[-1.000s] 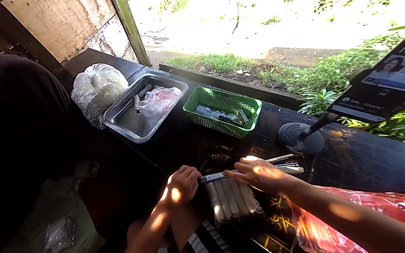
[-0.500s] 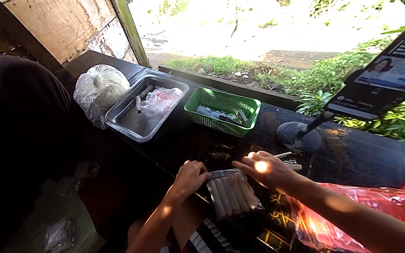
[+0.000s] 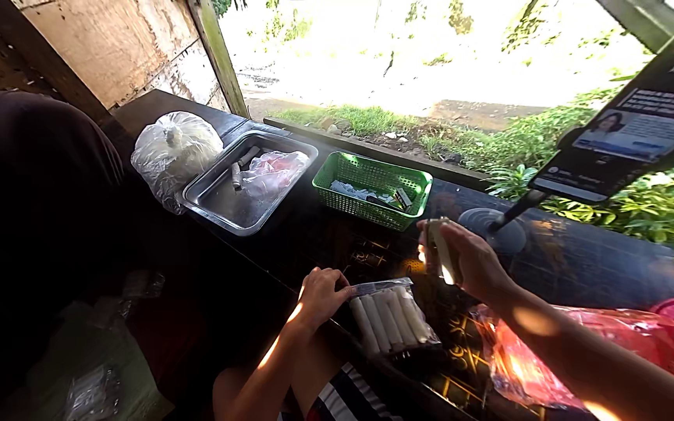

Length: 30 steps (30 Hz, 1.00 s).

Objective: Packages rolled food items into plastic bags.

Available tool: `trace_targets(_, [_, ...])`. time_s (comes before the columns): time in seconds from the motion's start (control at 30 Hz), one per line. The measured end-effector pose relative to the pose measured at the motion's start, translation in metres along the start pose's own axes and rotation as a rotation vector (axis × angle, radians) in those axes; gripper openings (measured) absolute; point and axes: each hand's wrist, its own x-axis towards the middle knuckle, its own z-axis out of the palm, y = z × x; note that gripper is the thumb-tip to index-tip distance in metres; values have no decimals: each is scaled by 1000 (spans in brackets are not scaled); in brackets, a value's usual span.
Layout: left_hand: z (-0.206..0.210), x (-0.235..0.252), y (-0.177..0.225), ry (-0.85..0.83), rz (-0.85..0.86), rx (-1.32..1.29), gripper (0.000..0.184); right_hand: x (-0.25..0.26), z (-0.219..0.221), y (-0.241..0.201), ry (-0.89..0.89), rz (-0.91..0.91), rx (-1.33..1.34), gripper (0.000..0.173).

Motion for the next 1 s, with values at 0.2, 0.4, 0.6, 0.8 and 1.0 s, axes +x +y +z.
trace_targets(0.2, [4,-4,1,28,-10,-73,33,10,83,-16,57,143,180,18])
trace_targets(0.4, [5,-7,2,51,-18,-97,32,17,115,1,-84,140,-213,18])
trace_targets(0.6, [5,-6,-2,44,-9,-97,32,23,130,4,-19,229,-308,23])
trace_targets(0.8, [4,-6,-5,34,23,-95,31,25,135,4,-32,225,-422,29])
trace_targets(1.0, [6,-7,-8,45,62,-92,30,23,140,14,33,165,-333,24])
